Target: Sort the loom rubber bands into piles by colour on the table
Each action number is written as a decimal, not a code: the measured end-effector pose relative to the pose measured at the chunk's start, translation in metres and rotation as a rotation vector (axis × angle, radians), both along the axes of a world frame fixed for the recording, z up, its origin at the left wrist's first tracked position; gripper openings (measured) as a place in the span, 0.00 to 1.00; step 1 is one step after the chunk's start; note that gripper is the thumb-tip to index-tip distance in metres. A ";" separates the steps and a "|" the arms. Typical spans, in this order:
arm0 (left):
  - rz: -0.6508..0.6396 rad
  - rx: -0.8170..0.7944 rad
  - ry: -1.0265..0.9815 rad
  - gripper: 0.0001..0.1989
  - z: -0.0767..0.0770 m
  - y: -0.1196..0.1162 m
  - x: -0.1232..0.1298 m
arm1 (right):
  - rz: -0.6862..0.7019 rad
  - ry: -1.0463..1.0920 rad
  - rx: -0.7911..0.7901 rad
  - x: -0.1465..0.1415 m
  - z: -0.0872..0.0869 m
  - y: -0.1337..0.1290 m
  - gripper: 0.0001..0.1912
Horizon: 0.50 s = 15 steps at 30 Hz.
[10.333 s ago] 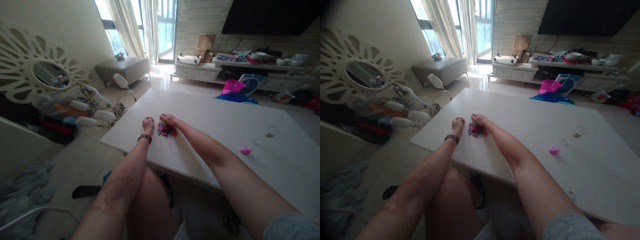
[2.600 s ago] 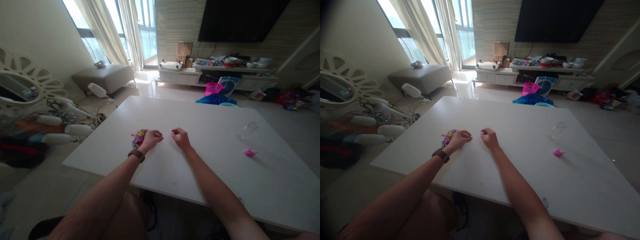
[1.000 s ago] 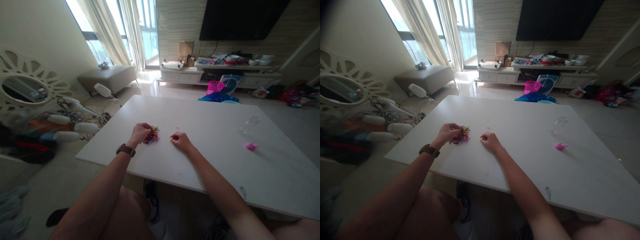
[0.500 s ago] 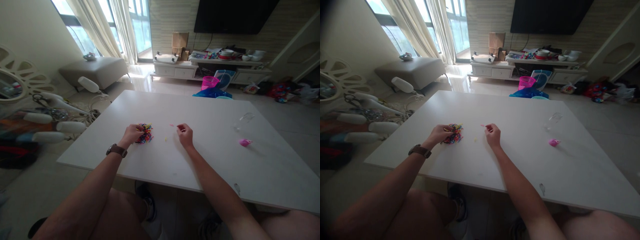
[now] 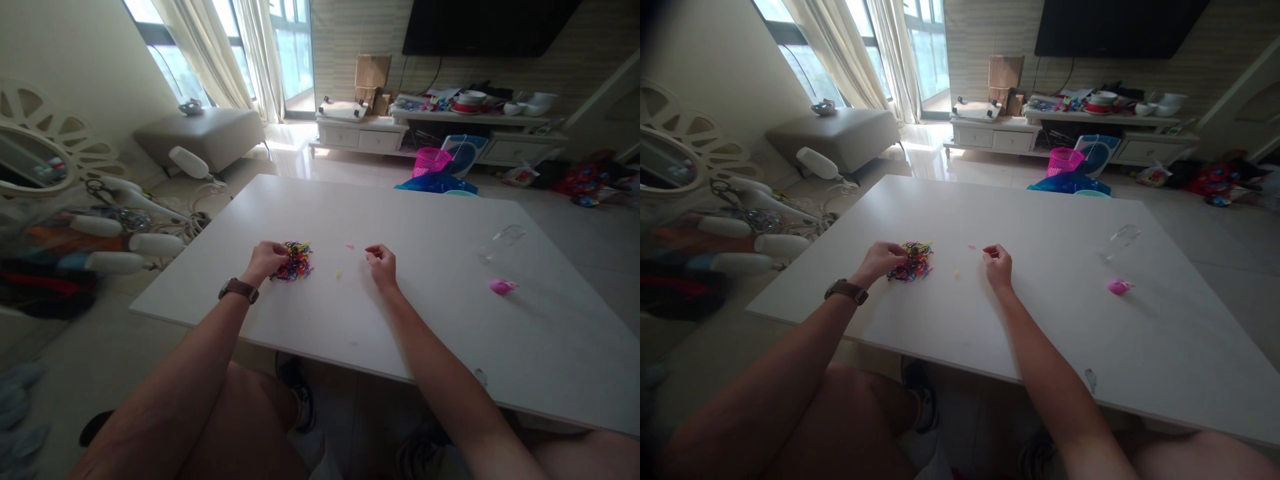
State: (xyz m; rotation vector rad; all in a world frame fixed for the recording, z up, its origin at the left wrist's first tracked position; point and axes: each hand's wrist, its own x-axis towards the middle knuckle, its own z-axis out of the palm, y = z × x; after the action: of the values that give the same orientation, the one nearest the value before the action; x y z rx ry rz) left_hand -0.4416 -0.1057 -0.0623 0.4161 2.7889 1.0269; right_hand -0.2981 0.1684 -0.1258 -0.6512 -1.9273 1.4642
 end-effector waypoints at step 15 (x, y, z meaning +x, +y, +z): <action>-0.058 -0.059 0.027 0.09 -0.025 0.021 0.002 | 0.053 -0.007 -0.034 -0.001 0.002 -0.006 0.07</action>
State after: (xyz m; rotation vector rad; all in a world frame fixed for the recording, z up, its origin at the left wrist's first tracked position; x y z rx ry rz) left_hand -0.4397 -0.0844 -0.0873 0.5043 2.8050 0.9315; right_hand -0.2990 0.1623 -0.1236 -0.6264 -1.9421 1.5321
